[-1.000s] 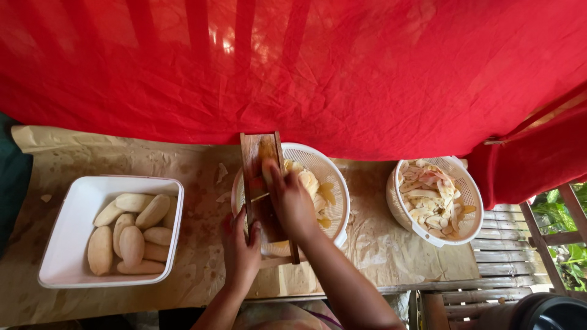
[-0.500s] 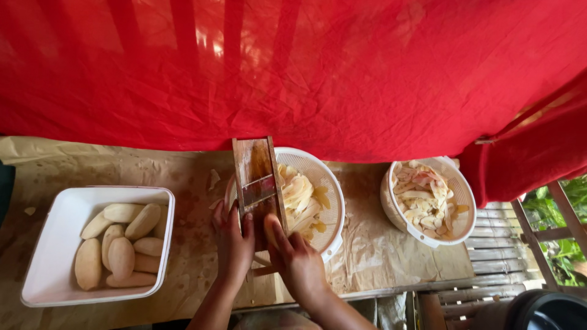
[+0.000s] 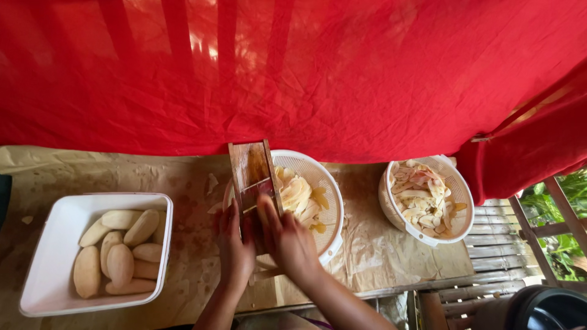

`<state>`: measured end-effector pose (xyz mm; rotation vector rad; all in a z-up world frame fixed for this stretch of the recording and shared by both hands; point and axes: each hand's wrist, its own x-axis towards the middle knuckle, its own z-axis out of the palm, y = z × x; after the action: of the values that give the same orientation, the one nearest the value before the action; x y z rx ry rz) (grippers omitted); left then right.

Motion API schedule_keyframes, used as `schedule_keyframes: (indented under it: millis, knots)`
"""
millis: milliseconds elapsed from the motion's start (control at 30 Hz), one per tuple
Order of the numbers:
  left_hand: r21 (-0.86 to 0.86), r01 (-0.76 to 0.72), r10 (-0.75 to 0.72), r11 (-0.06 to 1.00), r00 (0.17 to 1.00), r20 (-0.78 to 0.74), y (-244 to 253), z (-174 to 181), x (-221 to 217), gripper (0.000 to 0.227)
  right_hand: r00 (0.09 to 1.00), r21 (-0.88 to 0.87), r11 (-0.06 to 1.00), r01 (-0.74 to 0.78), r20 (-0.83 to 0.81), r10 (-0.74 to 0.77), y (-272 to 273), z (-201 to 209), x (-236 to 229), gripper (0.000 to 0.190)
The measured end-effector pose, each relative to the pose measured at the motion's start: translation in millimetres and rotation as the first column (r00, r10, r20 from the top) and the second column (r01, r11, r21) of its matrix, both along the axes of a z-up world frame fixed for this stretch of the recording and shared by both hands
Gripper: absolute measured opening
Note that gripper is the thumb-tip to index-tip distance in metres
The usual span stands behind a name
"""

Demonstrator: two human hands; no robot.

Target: The person slices peeled tubers using a wooden mandoline slicer, picking them up from a plastic container and letting the slices fall into a colander.

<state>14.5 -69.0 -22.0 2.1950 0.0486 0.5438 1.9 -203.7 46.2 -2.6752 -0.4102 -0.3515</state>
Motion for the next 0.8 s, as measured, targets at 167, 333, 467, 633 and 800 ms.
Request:
schedule_keyframes:
  millis: [167,333,467,633,800]
  knots:
    - [-0.166,0.083,-0.104,0.983,0.987,-0.123,2,0,-1,0.060,0.999,-0.012,0.999,-0.040,-0.010,0.040,-1,-5,-41,0.061]
    - [-0.101,0.084,-0.100,0.991,0.982,-0.161,1,4,1,0.063,0.994,0.001,0.999,0.049,0.098,-0.049,1,-15,99,0.052]
    - [0.020,0.070,-0.066,0.997,0.986,-0.155,3,7,1,0.061,0.998,-0.035,0.997,0.062,0.003,-0.062,5,-2,116,0.052]
    - [0.026,0.055,-0.052,0.998,0.994,-0.097,4,1,3,0.060,0.996,-0.164,0.986,0.021,0.088,-0.006,-3,-7,-8,0.062]
    - [-0.008,0.079,-0.079,0.997,0.983,-0.164,5,-2,1,0.060,0.967,-0.179,0.982,-0.060,0.233,0.102,-6,-16,-30,0.068]
